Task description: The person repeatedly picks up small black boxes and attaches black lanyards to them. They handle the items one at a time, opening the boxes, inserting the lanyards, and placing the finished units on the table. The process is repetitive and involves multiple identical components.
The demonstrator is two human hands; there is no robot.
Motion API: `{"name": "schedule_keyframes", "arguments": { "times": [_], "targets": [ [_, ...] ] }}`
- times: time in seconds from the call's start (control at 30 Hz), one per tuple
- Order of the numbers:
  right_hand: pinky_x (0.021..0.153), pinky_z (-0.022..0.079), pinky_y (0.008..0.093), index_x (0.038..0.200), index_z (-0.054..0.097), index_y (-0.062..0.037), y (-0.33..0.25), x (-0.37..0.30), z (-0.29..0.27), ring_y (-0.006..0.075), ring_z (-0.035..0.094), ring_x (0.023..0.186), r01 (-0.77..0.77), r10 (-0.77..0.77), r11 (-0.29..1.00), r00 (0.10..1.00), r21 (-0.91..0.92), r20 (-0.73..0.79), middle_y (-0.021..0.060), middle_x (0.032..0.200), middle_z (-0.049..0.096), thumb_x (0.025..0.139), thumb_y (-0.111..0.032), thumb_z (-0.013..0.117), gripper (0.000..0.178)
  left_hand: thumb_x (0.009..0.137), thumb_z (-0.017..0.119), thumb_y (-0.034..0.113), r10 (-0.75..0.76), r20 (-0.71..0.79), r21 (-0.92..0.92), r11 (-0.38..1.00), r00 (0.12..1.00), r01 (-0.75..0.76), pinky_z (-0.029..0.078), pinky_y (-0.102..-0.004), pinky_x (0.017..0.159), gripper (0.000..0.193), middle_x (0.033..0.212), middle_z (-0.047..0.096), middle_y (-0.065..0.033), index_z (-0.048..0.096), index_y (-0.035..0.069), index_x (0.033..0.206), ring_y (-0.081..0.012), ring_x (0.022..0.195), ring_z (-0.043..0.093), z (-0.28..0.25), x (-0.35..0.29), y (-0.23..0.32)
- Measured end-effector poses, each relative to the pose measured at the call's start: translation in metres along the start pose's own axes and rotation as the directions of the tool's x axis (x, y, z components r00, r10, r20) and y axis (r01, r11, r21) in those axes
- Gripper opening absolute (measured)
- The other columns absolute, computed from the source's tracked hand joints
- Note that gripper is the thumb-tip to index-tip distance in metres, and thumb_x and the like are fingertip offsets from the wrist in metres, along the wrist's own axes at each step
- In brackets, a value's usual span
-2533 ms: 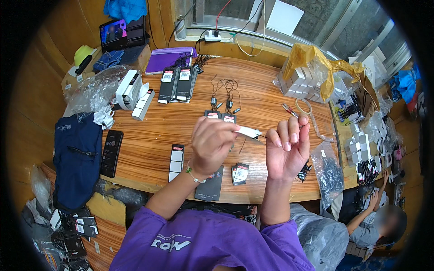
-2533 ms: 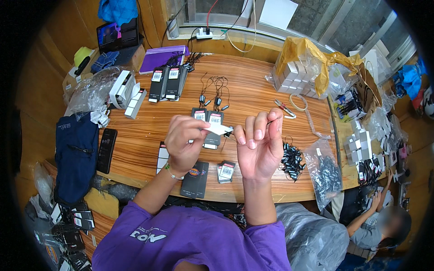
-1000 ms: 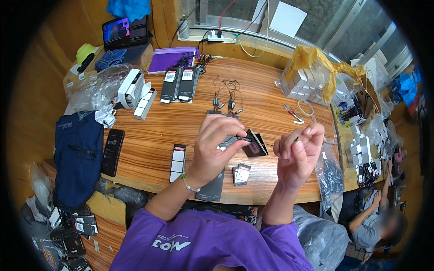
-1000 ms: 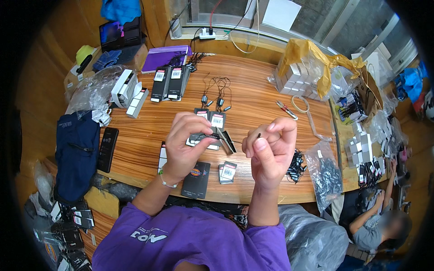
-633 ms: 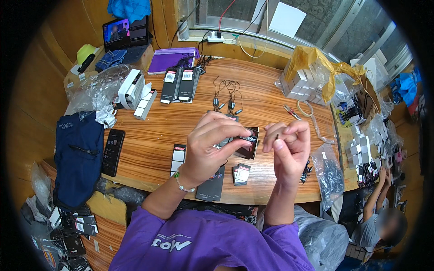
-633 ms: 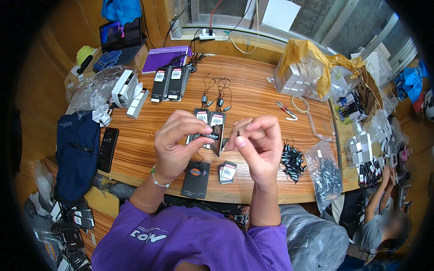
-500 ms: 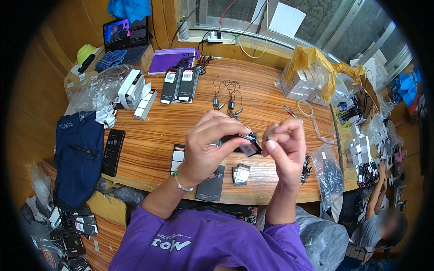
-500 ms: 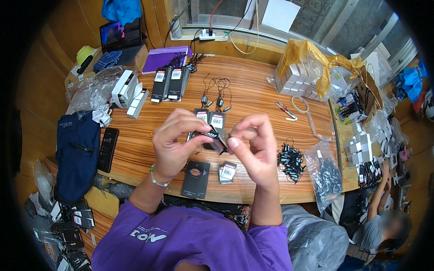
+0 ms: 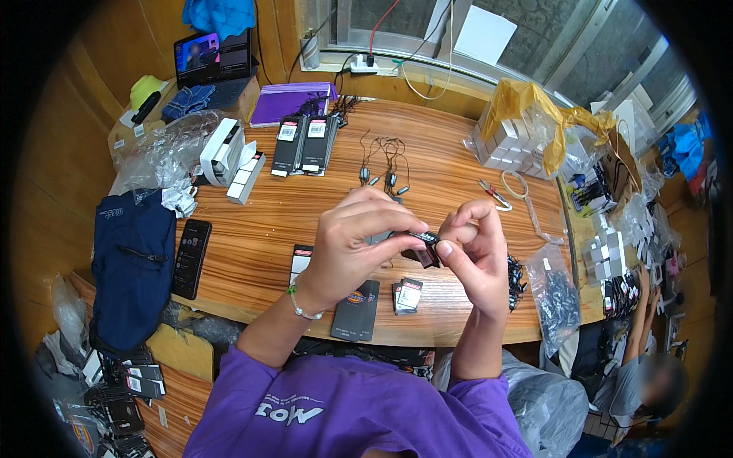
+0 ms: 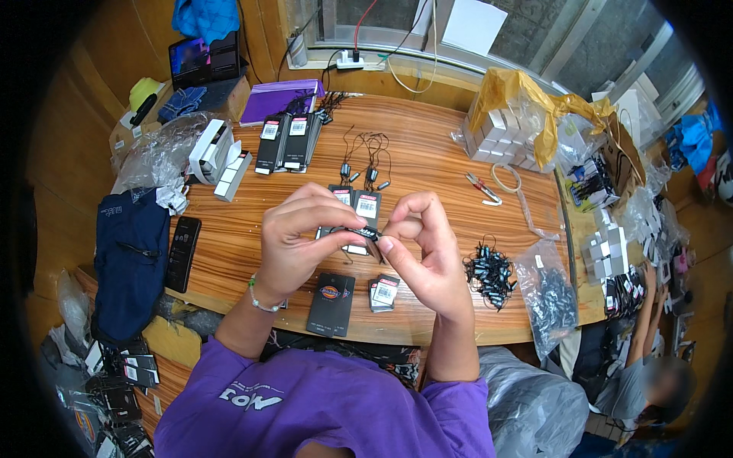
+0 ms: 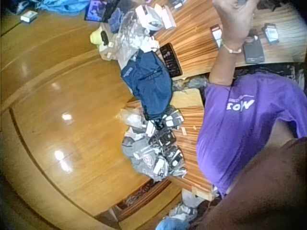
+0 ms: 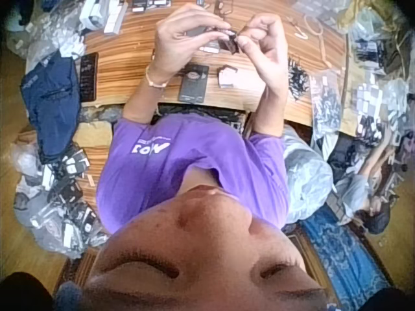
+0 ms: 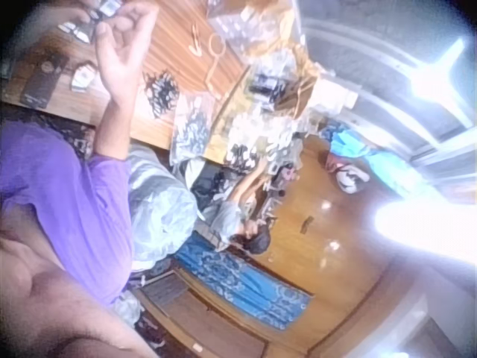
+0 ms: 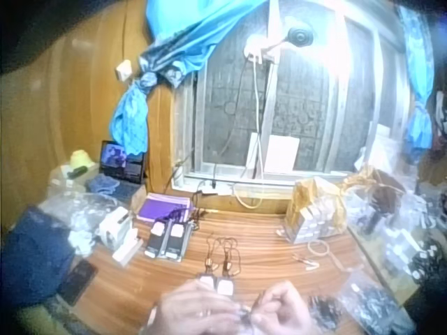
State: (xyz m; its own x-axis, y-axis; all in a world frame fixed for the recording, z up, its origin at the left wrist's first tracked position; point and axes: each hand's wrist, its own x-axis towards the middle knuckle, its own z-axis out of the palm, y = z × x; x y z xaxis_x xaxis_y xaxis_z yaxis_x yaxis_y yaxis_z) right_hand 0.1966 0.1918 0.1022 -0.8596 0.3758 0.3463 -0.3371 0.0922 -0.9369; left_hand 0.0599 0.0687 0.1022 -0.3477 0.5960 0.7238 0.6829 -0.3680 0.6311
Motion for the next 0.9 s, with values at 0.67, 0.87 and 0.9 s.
{"name": "schedule_keyframes", "arguments": {
  "times": [0.67, 0.87, 0.9],
  "targets": [
    [0.074, 0.042, 0.0234, 0.106, 0.04, -0.0041, 0.005, 0.002, -0.011, 0.0112, 0.052, 0.082, -0.048, 0.031, 0.986, 0.993, 0.162, 0.11, 0.0074, 0.089, 0.052, 0.082, -0.002, 0.059, 0.031, 0.062, 0.074, 0.002, -0.121, 0.078, -0.181, 0.974, 0.99, 0.133, 0.043, -0.0279, 0.068, 0.015, 0.075, 0.066, -0.0057, 0.068, 0.003, 0.076, -0.0156, 0.071, 0.058, -0.001, -0.005, -0.002],
    [0.076, 0.039, 0.0251, 0.104, 0.041, -0.0054, 0.023, 0.002, 0.003, 0.0118, 0.049, 0.083, 0.041, -0.06, 0.955, 0.997, 0.295, 0.057, 0.0061, 0.089, 0.051, 0.084, -0.009, 0.059, 0.027, 0.062, 0.075, -0.002, -0.204, 0.084, -0.288, 0.932, 0.975, 0.219, 0.043, -0.0254, 0.067, 0.016, 0.074, 0.064, -0.0061, 0.067, 0.001, 0.076, -0.014, 0.072, 0.057, 0.001, -0.008, -0.001],
    [0.074, 0.04, 0.0241, 0.104, 0.041, -0.0056, 0.023, 0.001, 0.005, 0.0112, 0.048, 0.082, 0.027, -0.048, 0.949, 0.997, 0.314, 0.061, 0.0056, 0.089, 0.051, 0.084, -0.01, 0.059, 0.027, 0.063, 0.074, -0.001, -0.225, 0.088, -0.31, 0.919, 0.97, 0.242, 0.042, -0.0259, 0.069, 0.015, 0.074, 0.065, -0.0057, 0.068, 0.002, 0.077, -0.0136, 0.071, 0.056, 0.002, -0.009, 0.001]
  ]
}}
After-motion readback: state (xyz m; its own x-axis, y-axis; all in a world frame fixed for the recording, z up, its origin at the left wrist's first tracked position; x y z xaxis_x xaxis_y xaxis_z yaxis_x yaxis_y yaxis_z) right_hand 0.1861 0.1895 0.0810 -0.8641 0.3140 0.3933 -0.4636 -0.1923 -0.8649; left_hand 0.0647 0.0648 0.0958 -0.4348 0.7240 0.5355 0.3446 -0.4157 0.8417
